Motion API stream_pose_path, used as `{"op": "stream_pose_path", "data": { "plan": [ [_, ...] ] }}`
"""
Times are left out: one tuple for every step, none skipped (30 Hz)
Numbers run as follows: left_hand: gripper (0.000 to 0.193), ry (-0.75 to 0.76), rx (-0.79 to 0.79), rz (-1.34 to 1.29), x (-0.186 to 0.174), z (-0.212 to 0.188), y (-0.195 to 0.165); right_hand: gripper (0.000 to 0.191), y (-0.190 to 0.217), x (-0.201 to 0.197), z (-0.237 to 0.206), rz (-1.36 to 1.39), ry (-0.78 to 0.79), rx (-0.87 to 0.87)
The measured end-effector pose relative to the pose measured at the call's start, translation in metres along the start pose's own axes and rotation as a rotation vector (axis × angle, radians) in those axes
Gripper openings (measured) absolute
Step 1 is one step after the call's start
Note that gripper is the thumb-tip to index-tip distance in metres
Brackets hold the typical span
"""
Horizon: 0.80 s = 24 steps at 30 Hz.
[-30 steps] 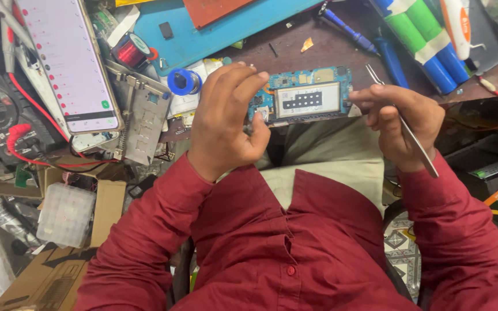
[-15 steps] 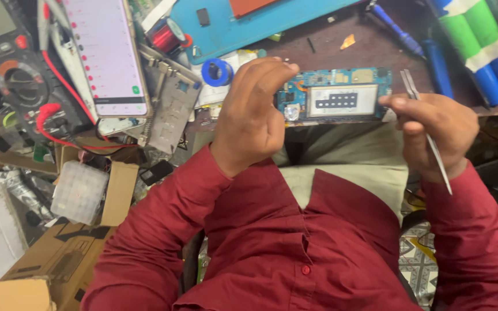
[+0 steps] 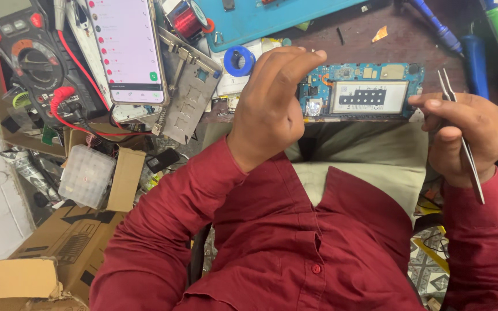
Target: The person repairs a disassembled smartphone, using tweezers to work on the exposed motherboard and pressing a component into place. They then fit the midframe and back cover onto the phone, press the edges closed, apply a sticker to the back, and power the phone on to test the screen.
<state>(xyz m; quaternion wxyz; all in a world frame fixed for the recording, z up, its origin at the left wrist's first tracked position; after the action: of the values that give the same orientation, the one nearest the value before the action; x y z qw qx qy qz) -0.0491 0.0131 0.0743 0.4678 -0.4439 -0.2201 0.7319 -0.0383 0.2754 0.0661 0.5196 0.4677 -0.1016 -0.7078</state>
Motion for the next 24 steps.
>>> {"op": "stream_pose_path", "data": {
  "plan": [
    [0.070, -0.002, -0.004, 0.011, 0.000, -0.001, 0.001, 0.038, 0.000, 0.000, -0.001, 0.004, -0.003, 0.001],
    [0.070, -0.007, -0.004, 0.029, 0.000, -0.002, 0.000, 0.038, -0.001, 0.000, -0.002, 0.009, -0.005, 0.001],
    [0.069, -0.012, 0.001, 0.037, 0.000, -0.002, 0.000, 0.039, -0.001, 0.001, -0.002, 0.002, -0.005, -0.007],
    [0.069, -0.017, 0.006, 0.044, 0.000, -0.002, 0.000, 0.039, -0.001, 0.001, -0.003, -0.004, -0.004, -0.016],
    [0.068, -0.020, 0.016, 0.039, 0.000, -0.002, -0.001, 0.039, -0.002, 0.001, -0.004, 0.002, -0.002, -0.009],
    [0.068, -0.022, 0.023, 0.041, 0.000, -0.002, -0.002, 0.039, -0.002, 0.001, -0.005, 0.008, -0.001, -0.002],
    [0.067, -0.023, 0.029, 0.043, 0.000, -0.002, -0.002, 0.039, -0.003, 0.001, -0.005, 0.013, 0.002, 0.001],
    [0.066, -0.022, 0.034, 0.051, 0.000, -0.002, -0.002, 0.039, -0.003, 0.000, -0.006, 0.018, 0.004, 0.004],
    [0.066, -0.022, 0.039, 0.060, 0.000, -0.002, -0.002, 0.039, -0.004, 0.001, -0.006, 0.022, 0.007, 0.002],
    [0.066, -0.020, 0.046, 0.071, 0.002, -0.003, -0.004, 0.039, -0.003, 0.000, -0.007, 0.009, 0.010, -0.004],
    [0.066, -0.018, 0.054, 0.082, 0.002, -0.003, -0.005, 0.039, -0.003, 0.000, -0.007, -0.003, 0.012, -0.010],
    [0.065, -0.016, 0.061, 0.094, 0.004, -0.004, -0.005, 0.039, -0.002, 0.000, -0.008, -0.032, 0.015, -0.021],
    [0.065, -0.013, 0.074, 0.105, 0.004, -0.004, -0.006, 0.039, -0.002, 0.000, -0.008, -0.054, 0.017, -0.025],
    [0.065, -0.008, 0.088, 0.117, 0.006, -0.004, -0.007, 0.040, -0.002, 0.000, -0.009, -0.075, 0.020, -0.030],
    [0.065, -0.003, 0.101, 0.129, 0.007, -0.005, -0.008, 0.040, -0.001, 0.000, -0.010, -0.089, 0.022, -0.027],
    [0.065, -0.008, 0.081, 0.126, 0.007, -0.005, -0.006, 0.040, -0.001, 0.000, -0.010, -0.100, 0.023, -0.029],
    [0.066, -0.011, 0.062, 0.122, 0.008, -0.005, -0.005, 0.041, -0.001, -0.001, -0.010, -0.111, 0.023, -0.031],
    [0.066, -0.009, 0.060, 0.119, 0.008, -0.005, -0.005, 0.041, -0.001, -0.001, -0.011, -0.118, 0.021, -0.036],
    [0.066, -0.008, 0.057, 0.116, 0.009, -0.005, -0.005, 0.042, -0.001, -0.001, -0.011, -0.121, 0.019, -0.037],
    [0.066, -0.004, 0.071, 0.113, 0.009, -0.006, -0.005, 0.042, -0.002, -0.002, -0.011, -0.125, 0.017, -0.038],
    [0.066, 0.000, 0.085, 0.111, 0.009, -0.006, -0.006, 0.043, -0.003, -0.002, -0.012, -0.125, 0.017, -0.034],
    [0.065, -0.007, 0.103, 0.110, 0.008, -0.006, -0.006, 0.043, -0.003, -0.002, -0.013, -0.125, 0.017, -0.034],
    [0.064, -0.013, 0.119, 0.108, 0.009, -0.006, -0.007, 0.043, -0.004, -0.002, -0.013, -0.124, 0.017, -0.034],
    [0.064, -0.018, 0.136, 0.107, 0.010, -0.006, -0.007, 0.044, -0.005, -0.002, -0.014, -0.123, 0.017, -0.035]
  ]
}}
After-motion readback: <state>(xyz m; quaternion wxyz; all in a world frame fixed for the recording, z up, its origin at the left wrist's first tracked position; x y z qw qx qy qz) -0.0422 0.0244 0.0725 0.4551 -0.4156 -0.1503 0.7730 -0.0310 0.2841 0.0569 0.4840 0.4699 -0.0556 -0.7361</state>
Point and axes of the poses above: each hand's wrist, its own z-axis towards the middle knuckle, its own x-axis out of the palm, y = z × x, the point moved 8 cm from there along z, towards the middle knuckle, and after that the axes turned 8 degrees about -y, right-handed, at the moved point
